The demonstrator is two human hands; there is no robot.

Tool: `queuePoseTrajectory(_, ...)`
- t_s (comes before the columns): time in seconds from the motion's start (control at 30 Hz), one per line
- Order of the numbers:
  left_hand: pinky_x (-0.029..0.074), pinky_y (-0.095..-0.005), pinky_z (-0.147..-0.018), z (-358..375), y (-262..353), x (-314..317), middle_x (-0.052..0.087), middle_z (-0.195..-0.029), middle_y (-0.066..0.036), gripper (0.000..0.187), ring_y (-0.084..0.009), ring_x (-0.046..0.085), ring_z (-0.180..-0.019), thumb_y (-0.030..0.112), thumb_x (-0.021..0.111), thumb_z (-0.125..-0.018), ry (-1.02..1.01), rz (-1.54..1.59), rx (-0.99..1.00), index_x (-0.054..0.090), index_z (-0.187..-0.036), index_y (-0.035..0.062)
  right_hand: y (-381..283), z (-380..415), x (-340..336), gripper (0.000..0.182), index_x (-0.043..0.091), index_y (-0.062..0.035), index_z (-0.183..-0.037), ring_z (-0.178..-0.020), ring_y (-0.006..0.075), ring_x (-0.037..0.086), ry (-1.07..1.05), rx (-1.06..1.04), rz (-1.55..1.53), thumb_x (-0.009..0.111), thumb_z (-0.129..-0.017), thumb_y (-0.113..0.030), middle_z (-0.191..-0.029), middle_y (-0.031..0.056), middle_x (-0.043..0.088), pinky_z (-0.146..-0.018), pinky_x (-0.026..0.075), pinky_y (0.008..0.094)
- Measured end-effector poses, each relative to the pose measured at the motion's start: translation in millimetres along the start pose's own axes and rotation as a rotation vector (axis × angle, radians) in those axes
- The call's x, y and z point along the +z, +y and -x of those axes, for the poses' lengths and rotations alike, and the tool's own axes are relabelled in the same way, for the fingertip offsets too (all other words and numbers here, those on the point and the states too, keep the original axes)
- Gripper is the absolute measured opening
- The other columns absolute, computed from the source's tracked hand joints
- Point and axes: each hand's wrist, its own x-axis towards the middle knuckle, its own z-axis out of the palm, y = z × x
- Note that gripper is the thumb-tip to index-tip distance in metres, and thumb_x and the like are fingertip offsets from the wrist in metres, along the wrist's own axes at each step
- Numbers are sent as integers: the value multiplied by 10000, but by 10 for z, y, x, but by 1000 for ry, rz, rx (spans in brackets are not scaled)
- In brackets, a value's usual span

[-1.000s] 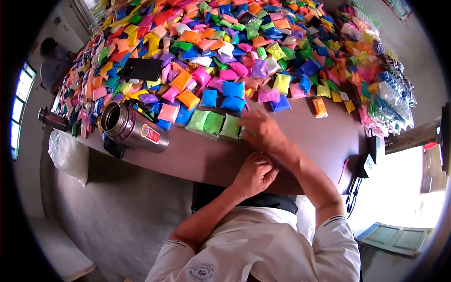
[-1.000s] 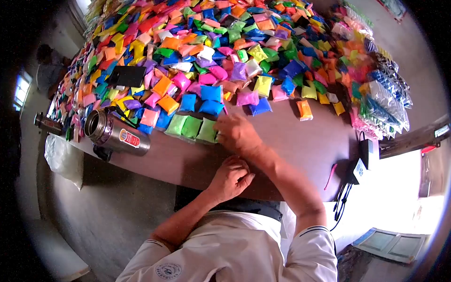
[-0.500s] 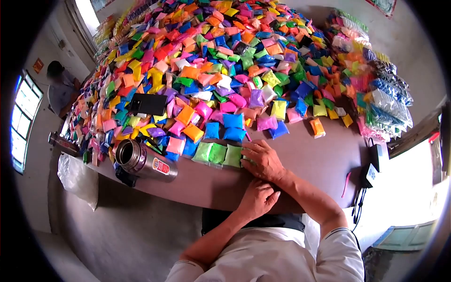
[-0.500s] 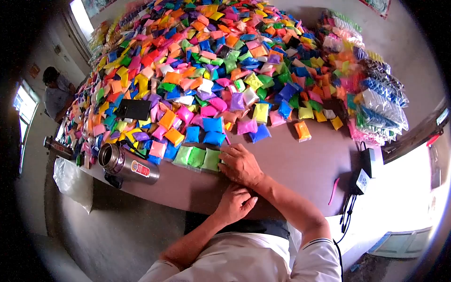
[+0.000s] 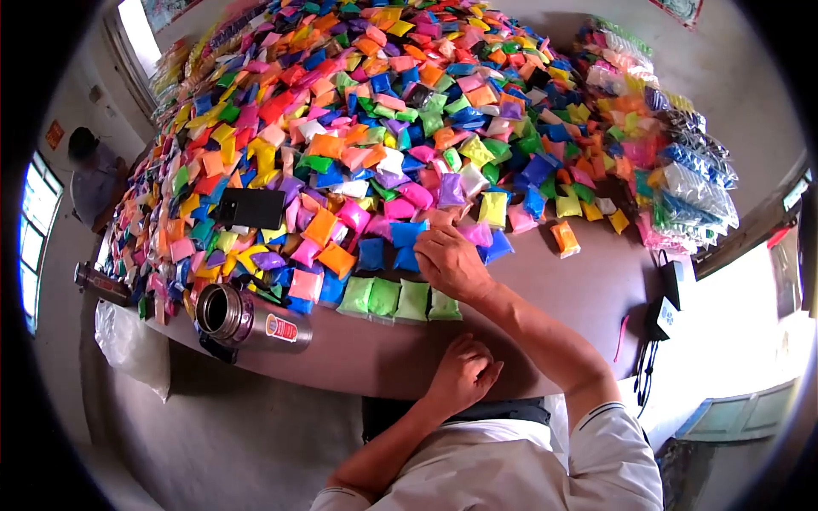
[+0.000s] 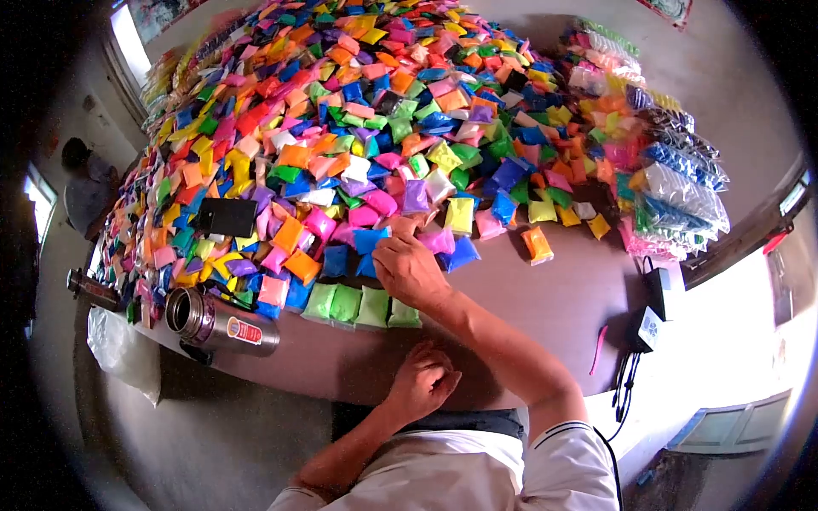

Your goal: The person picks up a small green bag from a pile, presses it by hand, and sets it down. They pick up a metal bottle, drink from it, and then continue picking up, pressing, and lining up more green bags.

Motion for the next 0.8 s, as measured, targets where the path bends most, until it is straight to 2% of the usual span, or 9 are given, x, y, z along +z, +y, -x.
queuePoseTrajectory(0.17,430,-466,-942,-17,10,-38,616,-766,-86,177,-288,609,-788,130,670,-805,-23,7,-25,593,-680,32,137,-105,80,126,612,-1,-855,-877,314,602,80,-29,37,640,-734,-22,-910,117,637,-816,486,399)
queuePoseTrajectory(0.27,415,-476,-962,0,-10,-22,616,-772,-81,167,-287,611,-813,132,668,-805,-58,19,-44,595,-689,37,194,-229,-46,106,603,-12,-854,-839,345,578,178,22,6,613,-753,-44,-871,143,617,-778,462,421)
queuePoseTrajectory(0.33,415,-477,-962,6,-21,-11,614,-770,-76,163,-283,613,-814,131,670,-804,-64,24,-50,593,-693,41,308,-331,-134,157,615,-19,-908,-840,358,586,188,154,90,612,-753,-44,-910,156,630,-755,473,434)
queuePoseTrajectory(0.47,415,-479,-959,14,-21,-19,613,-790,-55,128,-268,609,-821,126,673,-804,-73,4,-47,588,-728,68,783,-564,-143,306,619,-71,-1061,-846,394,599,413,334,178,657,-759,-102,-899,175,637,-731,487,464)
queuePoseTrajectory(0.53,416,-480,-956,4,-19,-46,613,-799,-49,120,-262,608,-825,124,675,-804,-97,-11,-51,582,-744,77,1058,-696,-170,356,607,-88,-1109,-866,400,608,287,462,183,671,-767,-163,-906,187,648,-746,488,471)
queuePoseTrajectory(0.57,418,-478,-953,1,-14,-48,612,-805,-45,118,-260,609,-833,124,673,-806,-94,-5,-49,576,-754,81,1215,-760,-151,455,594,-89,-1161,-910,385,619,215,546,157,700,-752,-258,-956,192,660,-779,487,461)
queuePoseTrajectory(0.6,419,-476,-950,-4,-11,-47,611,-810,-42,117,-258,609,-841,124,672,-809,-90,2,-47,571,-765,85,1289,-809,-159,455,594,-89,-1161,-910,385,619,218,546,152,700,-752,-258,-956,192,660,-779,487,461)
queuePoseTrajectory(0.7,424,-475,-943,-8,-10,-38,610,-813,-43,120,-261,608,-842,122,669,-813,-84,-2,-35,560,-776,86,1457,-894,-172,655,557,-112,-1277,-977,347,633,-39,618,152,729,-721,-412,-1023,184,668,-809,491,409)
queuePoseTrajectory(0.8,426,-478,-940,13,-13,-9,609,-816,-48,125,-266,605,-839,130,670,-815,-49,-19,-23,561,-770,88,1498,-897,-184,677,557,-108,-1271,-972,331,638,-77,608,175,742,-706,-432,-1034,169,673,-810,491,408)
